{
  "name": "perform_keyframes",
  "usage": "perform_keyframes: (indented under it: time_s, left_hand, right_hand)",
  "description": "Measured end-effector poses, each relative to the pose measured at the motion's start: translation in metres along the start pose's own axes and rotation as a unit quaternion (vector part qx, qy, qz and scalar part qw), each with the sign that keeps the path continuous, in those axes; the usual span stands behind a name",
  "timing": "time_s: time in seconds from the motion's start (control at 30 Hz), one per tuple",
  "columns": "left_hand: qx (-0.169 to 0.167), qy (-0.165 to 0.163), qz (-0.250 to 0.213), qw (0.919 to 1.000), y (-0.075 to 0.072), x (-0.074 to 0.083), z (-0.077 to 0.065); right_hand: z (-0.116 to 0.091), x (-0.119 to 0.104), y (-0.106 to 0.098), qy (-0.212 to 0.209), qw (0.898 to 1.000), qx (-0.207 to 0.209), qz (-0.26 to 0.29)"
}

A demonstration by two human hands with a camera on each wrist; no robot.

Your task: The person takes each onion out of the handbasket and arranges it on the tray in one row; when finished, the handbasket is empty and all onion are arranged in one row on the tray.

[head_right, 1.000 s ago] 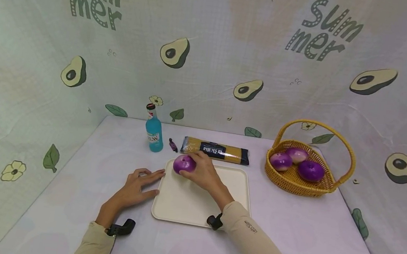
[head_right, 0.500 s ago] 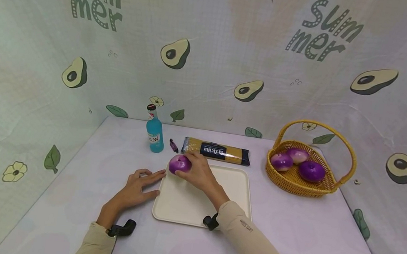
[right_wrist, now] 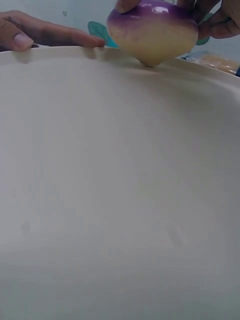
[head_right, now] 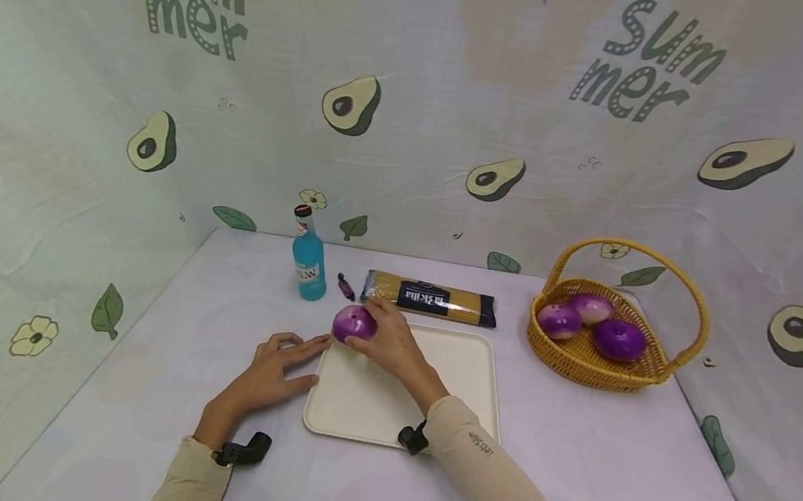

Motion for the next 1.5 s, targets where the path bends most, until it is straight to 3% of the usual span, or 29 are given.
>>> perform_keyframes:
  time_s: [0.5, 1.0, 1.5]
  left_hand:
    - [0.000, -0.010, -0.003, 0.9999, 0.001, -0.001, 0.000]
    - [-0.015, -0.017, -0.008, 0.9997, 0.002, -0.003, 0.001]
    - [-0.023, -0.020, -0.004, 0.9995, 0.000, -0.001, 0.001]
  right_hand:
    - [0.009, 0.006, 0.008, 0.024, 1.000, -0.002, -0.001]
    - [0.021, 0.009, 0.016, 0.017, 1.000, 0.006, 0.006]
    - [0.010, 0.015, 0.010, 0.023, 0.999, -0.025, 0.004]
Point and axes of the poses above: each hand's wrist, its own z-axis towards the middle knuckle, its own y-axis out of the palm, x = y × z, the point moved 9 cm from there along z, towards the middle knuckle, and after that the axes turned 9 degrees about -x, right-handed, at the moved point
